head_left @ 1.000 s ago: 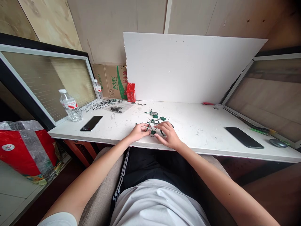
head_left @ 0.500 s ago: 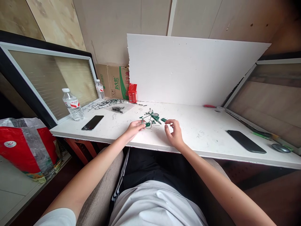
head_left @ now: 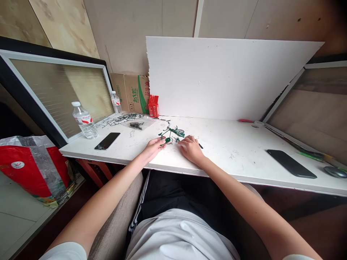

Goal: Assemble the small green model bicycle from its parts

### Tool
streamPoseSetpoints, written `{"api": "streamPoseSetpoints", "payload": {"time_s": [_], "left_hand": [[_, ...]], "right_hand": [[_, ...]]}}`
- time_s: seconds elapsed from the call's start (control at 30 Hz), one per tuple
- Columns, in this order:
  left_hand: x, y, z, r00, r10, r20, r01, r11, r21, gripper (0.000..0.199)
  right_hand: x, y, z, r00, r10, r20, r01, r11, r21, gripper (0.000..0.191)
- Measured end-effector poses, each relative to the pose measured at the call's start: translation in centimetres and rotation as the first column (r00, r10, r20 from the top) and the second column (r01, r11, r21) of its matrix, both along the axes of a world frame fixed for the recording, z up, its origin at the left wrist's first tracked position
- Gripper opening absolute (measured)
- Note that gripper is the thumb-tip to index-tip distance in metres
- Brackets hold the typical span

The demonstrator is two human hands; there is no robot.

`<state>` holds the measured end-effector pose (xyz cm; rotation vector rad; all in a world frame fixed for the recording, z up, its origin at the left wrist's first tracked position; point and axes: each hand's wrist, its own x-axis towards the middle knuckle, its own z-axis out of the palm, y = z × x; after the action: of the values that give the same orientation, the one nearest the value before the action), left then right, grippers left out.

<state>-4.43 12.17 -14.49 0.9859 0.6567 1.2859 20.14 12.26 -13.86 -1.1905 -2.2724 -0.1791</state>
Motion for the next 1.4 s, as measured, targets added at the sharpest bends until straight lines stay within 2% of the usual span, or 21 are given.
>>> {"api": "streamPoseSetpoints", "payload": {"time_s": [0.17,0.33,0.53,0.67,0.9,1.23,1.3,1.4], "left_hand": [[0.1,-0.3,0.2,0.999,-0.033,-0.013,0.033,0.999,-0.013,0.036],[0.0,-0.3,0.0,0.997,-0.049,-0.052,0.05,0.999,0.007,0.038],[0.0,-0.2,-0.3,0.995,-0.027,-0.093,0.03,0.999,0.034,0.038],[0.0,-0.2,-0.5,0.996,-0.021,-0.087,0.025,0.999,0.042,0.041],[0.4,-0.7,0.1,0.994,0.011,-0.11,-0.005,0.998,0.057,0.048],[0.7,-1.4,0.6,0.99,0.044,-0.135,-0.035,0.997,0.068,0.045],[0.8,-1.4,0.6,0.989,0.052,-0.139,-0.042,0.997,0.071,0.046],[0.8,-1.2,0.4,0.989,0.064,-0.131,-0.056,0.996,0.064,0.048]], "right_hand": [[-1.1,1.1,-0.6,0.989,-0.049,0.137,0.043,0.998,0.043,0.028],[-0.9,1.1,-0.8,0.988,-0.068,0.141,0.058,0.996,0.074,0.029],[-0.8,0.3,0.1,0.987,-0.012,0.158,-0.002,0.996,0.087,0.026],[-0.8,-0.4,0.6,0.99,0.001,0.141,-0.007,0.999,0.047,0.027],[-0.4,-0.5,0.4,0.996,0.017,0.083,-0.021,0.998,0.051,0.027],[-0.8,0.0,-0.2,0.975,-0.018,0.22,0.004,0.998,0.066,0.028],[-0.8,0.0,-0.3,0.98,-0.009,0.199,-0.003,0.998,0.057,0.027],[-0.7,-0.1,-0.3,0.995,0.042,0.085,-0.043,0.999,0.015,0.022]]}}
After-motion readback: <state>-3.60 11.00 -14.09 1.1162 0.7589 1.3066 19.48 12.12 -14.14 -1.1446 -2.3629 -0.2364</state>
